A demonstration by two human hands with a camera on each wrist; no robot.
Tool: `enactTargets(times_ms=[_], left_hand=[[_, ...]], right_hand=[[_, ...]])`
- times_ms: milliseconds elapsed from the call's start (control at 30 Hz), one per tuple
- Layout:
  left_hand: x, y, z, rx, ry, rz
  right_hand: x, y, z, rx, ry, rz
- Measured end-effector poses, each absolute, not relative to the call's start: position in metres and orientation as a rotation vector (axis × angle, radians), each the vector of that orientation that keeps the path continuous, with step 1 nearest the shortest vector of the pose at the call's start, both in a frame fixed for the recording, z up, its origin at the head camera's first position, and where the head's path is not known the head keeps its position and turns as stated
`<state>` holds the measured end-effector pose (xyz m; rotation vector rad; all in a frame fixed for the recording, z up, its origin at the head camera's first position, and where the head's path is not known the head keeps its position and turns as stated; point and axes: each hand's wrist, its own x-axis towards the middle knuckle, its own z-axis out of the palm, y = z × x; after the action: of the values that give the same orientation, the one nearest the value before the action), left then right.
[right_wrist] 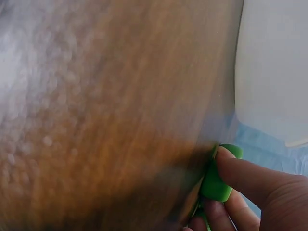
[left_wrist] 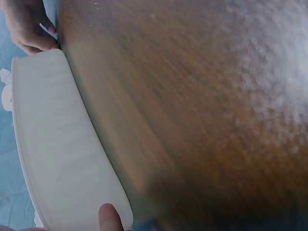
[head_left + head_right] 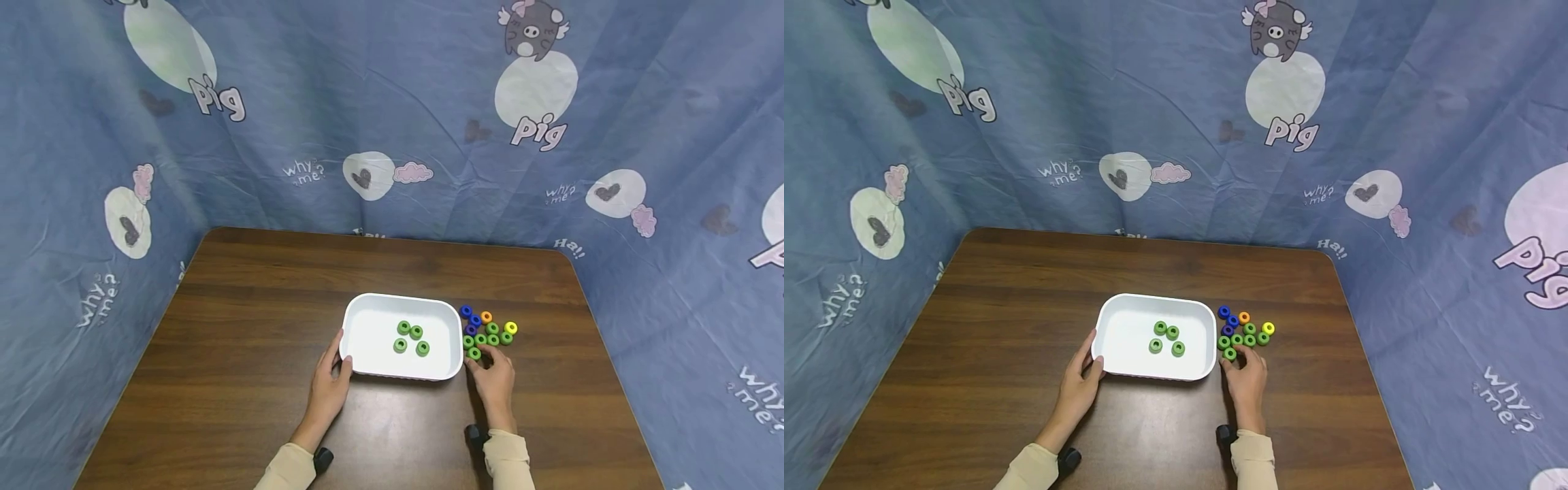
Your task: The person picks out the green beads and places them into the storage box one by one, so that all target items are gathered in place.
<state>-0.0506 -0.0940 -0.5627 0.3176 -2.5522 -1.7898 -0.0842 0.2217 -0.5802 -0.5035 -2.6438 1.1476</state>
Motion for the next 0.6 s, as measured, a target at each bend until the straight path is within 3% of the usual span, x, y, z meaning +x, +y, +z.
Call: enactTargets(times_ms=[600], left_hand=[[-0.0505,-0.0936,-0.5635,0.322,-2.557,-1.792]], right_hand=[[-0.0808,0.2192,-0.5806,-0.496,-2.617,1.123]])
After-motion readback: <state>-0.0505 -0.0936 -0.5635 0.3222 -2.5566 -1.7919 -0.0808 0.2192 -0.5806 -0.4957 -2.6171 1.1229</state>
